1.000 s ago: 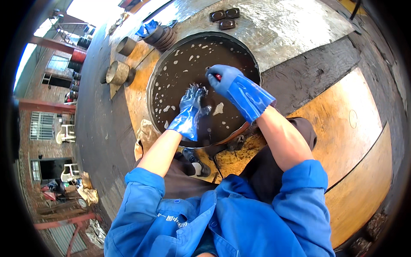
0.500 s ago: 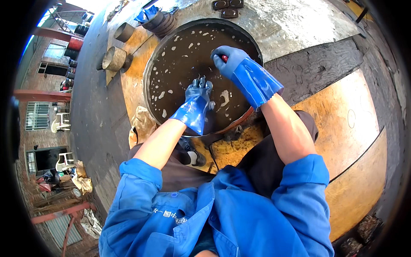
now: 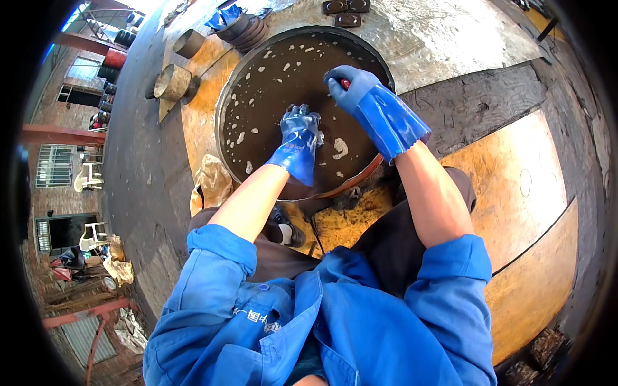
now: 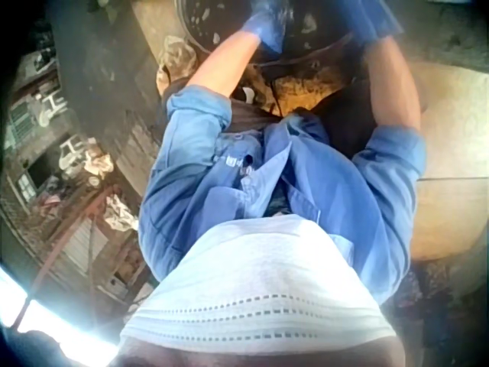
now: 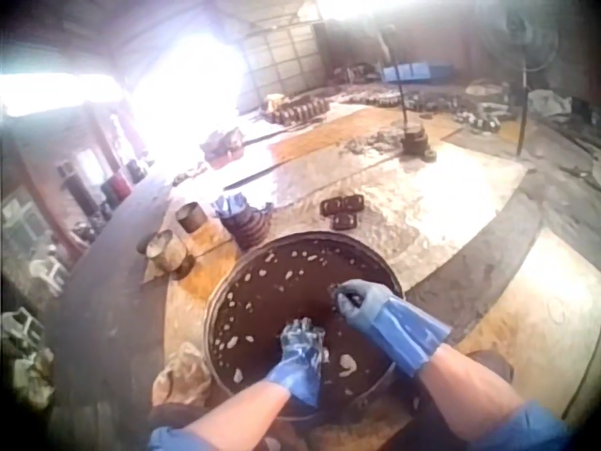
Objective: The person cleans metal components in a circular container of liquid using a brush. They dip the parts into the fluid, scrub the surfaces, and then set them aside.
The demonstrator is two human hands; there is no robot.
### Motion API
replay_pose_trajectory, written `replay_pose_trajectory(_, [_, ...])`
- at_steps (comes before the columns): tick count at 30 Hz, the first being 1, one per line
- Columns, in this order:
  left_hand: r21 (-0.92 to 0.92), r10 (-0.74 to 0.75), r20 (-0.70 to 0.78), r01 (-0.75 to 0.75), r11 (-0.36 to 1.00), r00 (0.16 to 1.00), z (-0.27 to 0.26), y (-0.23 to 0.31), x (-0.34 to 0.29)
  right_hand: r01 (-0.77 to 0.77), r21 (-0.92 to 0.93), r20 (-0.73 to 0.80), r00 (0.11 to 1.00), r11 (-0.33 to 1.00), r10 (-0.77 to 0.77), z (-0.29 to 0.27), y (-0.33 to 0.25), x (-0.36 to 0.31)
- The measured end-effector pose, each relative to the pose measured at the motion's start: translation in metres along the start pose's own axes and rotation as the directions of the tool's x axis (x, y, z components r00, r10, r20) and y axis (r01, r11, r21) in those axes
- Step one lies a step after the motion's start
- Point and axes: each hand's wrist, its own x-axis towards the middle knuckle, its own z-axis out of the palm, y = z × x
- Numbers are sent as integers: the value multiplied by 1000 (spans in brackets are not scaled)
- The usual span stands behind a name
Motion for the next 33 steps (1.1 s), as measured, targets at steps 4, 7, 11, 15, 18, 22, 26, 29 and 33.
replay_pose_trajectory(4, [-28,23,30,-22,999,999,-3,0,1,-16,-2,-2,1000,1000,16,-7,-2,2])
replay_pose_trajectory(7, [-2,-22,51,22,1000,998,5,2,-2,-10,-22,5,1000,1000,10,-9,-3,3])
replay_pose_trajectory(11, [94,-90,218,71,993,972,8,3,6,-9,-60,12,1000,998,10,-11,-6,8])
replay_pose_trajectory(15, [125,-144,325,109,986,935,-12,12,17,-34,-68,9,999,997,35,-12,-3,9])
replay_pose_trajectory(18, [95,-231,466,211,973,854,-19,12,25,-2,-74,-12,1000,997,1,-10,0,9])
replay_pose_trajectory(22, [57,-181,337,172,983,924,-16,4,20,-18,-96,-4,1000,995,17,-13,2,11])
replay_pose_trajectory(26, [-44,-193,306,217,975,932,-37,10,10,-77,-69,33,996,995,79,-18,-2,10])
replay_pose_trajectory(29, [-161,-150,134,171,972,980,-29,6,0,-135,-59,89,986,989,139,-21,-12,6])
replay_pose_trajectory(33, [-292,-151,270,230,928,951,-28,-2,6,-155,-54,145,976,986,161,-17,-11,7])
